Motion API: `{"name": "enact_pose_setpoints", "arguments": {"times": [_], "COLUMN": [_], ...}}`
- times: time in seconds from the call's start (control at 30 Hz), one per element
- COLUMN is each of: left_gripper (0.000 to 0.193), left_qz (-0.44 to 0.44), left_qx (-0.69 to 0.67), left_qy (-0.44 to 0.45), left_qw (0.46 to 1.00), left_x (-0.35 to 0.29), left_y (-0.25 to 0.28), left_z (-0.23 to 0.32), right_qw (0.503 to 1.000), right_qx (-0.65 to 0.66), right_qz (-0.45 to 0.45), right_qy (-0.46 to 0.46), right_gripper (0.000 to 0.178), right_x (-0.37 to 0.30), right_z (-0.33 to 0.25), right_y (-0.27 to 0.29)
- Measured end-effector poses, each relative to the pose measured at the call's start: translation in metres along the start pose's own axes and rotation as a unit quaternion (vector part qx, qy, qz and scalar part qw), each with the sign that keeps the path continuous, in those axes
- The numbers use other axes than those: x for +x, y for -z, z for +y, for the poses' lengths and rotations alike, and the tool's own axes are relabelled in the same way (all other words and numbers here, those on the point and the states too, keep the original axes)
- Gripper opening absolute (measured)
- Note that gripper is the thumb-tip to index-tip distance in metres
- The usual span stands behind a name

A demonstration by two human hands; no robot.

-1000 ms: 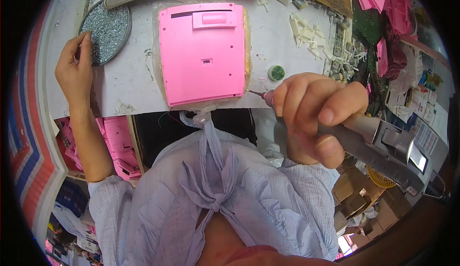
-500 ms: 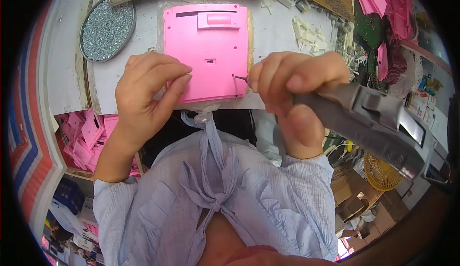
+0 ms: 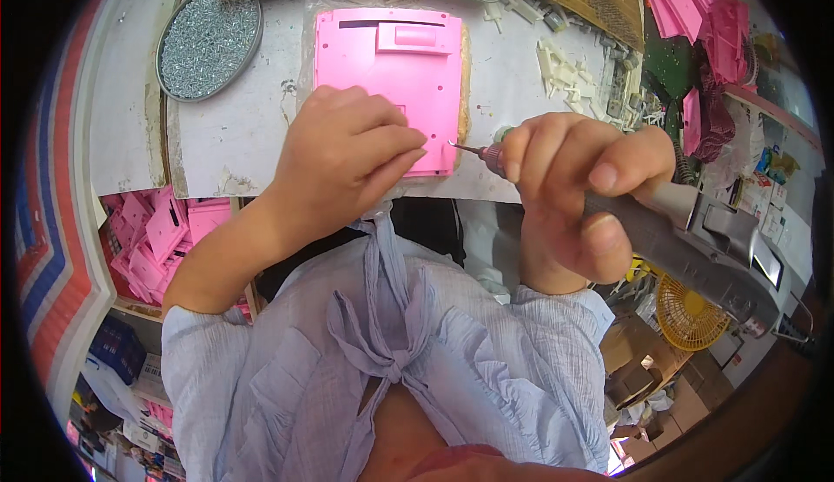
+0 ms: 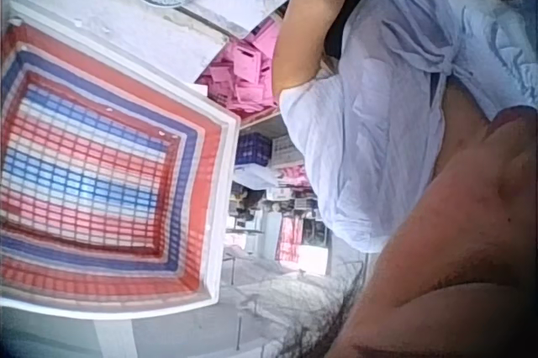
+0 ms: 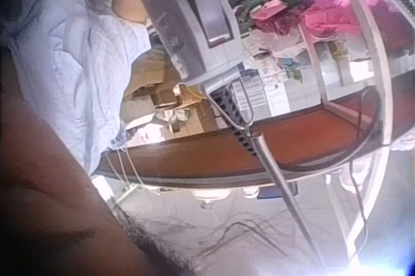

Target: Assembling a pink toy electronic device by soldering components and screwing the casing.

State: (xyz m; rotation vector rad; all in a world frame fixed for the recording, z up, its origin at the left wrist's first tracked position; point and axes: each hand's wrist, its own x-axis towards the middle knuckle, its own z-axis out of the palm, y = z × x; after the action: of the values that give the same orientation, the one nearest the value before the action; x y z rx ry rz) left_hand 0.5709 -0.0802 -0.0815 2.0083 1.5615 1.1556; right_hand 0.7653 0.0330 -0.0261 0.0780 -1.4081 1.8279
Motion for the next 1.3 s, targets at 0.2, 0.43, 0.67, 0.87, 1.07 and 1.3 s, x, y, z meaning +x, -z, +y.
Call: {"name": "enact_pose_setpoints", "arguments": {"times": [0.2,0.43,0.67,0.87,1.07,1.3], "left_gripper": [0.015,0.017,0.024,0.027,0.025,0.026], "left_qz": [-0.014,-0.010,-0.003,0.030,0.039,0.037], "left_qx": [0.088,0.106,0.073,0.039,0.036,0.022], "left_qy": [-0.038,-0.029,0.026,-0.009,-0.026,-0.042], "left_qw": [0.995,0.994,0.997,0.999,0.998,0.998], "left_x": [0.013,0.010,-0.003,-0.010,-0.012,-0.008], "left_y": [-0.020,-0.019,0.009,-0.006,-0.012,-0.018], "left_z": [-0.001,0.000,0.010,0.021,0.021,0.019], "right_qw": [0.999,0.995,0.996,0.998,0.998,0.999], "right_qx": [-0.024,-0.072,-0.064,-0.023,-0.019,-0.009], "right_qz": [0.011,0.042,0.039,0.037,0.028,0.013], "right_qy": [-0.021,-0.047,-0.041,-0.046,-0.056,-0.045], "right_gripper": [0.032,0.032,0.031,0.031,0.030,0.028], "right_x": [-0.003,-0.004,-0.004,0.002,0.003,0.002], "right_z": [-0.017,-0.024,-0.023,-0.022,-0.030,-0.028], "right_y": [0.002,0.004,0.003,-0.010,-0.013,-0.008]}}
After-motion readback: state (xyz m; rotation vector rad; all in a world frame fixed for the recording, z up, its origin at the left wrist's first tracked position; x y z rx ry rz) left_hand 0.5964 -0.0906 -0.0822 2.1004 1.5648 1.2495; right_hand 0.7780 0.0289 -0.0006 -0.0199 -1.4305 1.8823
